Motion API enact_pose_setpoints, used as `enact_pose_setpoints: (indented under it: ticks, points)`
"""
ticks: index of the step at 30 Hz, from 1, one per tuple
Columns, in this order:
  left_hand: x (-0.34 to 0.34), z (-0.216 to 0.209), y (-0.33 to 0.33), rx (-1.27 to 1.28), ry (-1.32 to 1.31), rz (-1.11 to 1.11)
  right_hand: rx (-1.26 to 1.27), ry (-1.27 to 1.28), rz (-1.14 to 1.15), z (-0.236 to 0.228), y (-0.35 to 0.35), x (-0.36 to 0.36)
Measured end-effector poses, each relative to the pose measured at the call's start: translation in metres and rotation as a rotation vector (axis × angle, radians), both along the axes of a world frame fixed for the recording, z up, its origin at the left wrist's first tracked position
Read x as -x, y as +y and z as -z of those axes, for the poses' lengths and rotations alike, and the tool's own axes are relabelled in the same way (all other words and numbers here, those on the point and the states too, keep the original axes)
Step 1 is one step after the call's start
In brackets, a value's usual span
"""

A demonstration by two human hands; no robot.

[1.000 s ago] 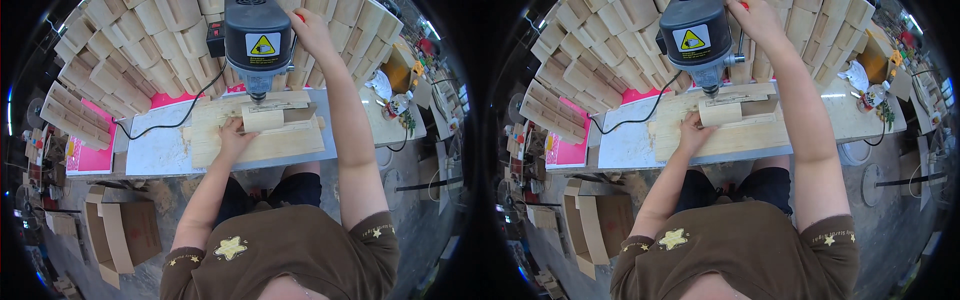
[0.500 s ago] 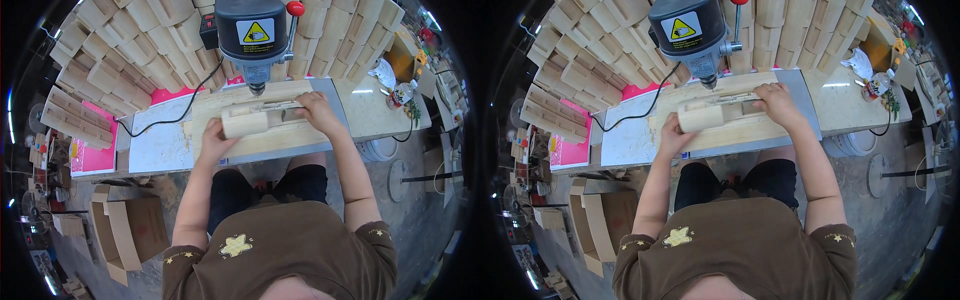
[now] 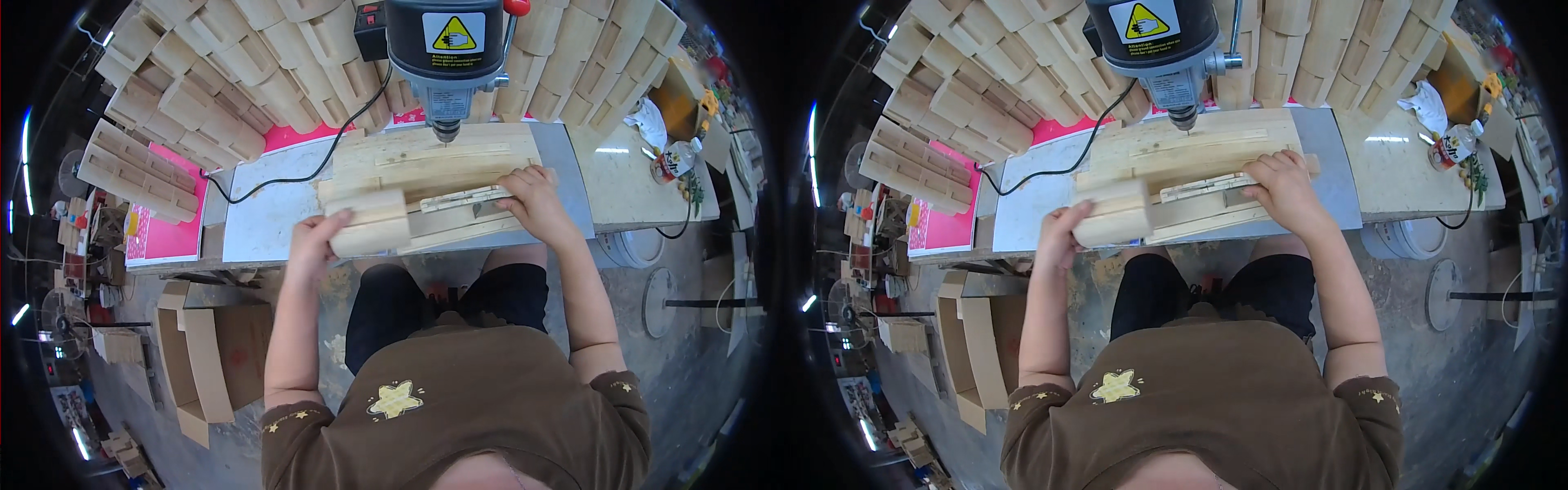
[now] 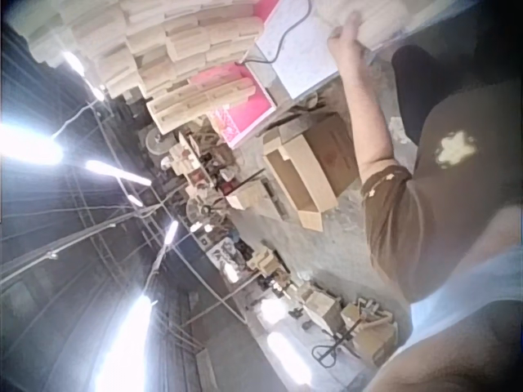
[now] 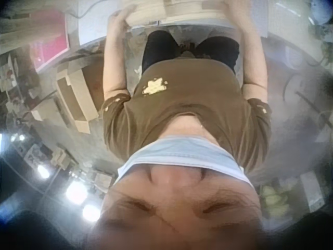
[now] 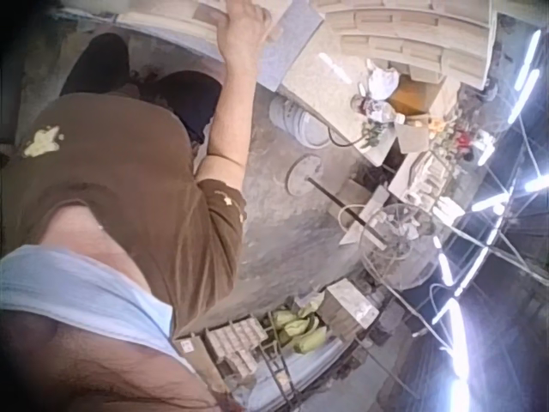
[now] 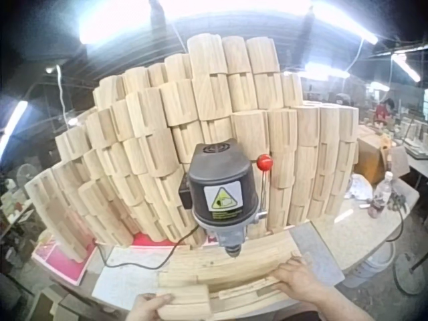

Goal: Drilling holes into cylindrical wooden pieces using a drill press.

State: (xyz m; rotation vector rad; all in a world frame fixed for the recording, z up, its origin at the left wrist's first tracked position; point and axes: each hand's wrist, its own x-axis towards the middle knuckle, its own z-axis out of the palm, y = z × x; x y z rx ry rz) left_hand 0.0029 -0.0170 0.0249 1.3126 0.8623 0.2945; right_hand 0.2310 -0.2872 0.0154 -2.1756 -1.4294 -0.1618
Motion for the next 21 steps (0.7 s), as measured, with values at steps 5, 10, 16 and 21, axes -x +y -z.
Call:
enact_pose_setpoints:
  ticks: [5,10,16,21]
  points:
    - [-0.014,0.017,-0.024,0.101,0.037,-0.019,-0.011,0.001,-0.024,-0.002,-0.004,0.000]
    - [-0.032,0.023,-0.029,0.070,0.040,0.044,-0.016,-0.008,-0.012,0.001,-0.007,0.000]
    - [-0.057,0.053,-0.077,-0.086,-0.131,0.169,-0.032,-0.031,-0.001,0.001,-0.002,0.003]
    - [-0.047,0.085,-0.081,-0.795,-0.377,0.193,-0.083,-0.076,0.066,0.007,-0.006,-0.001]
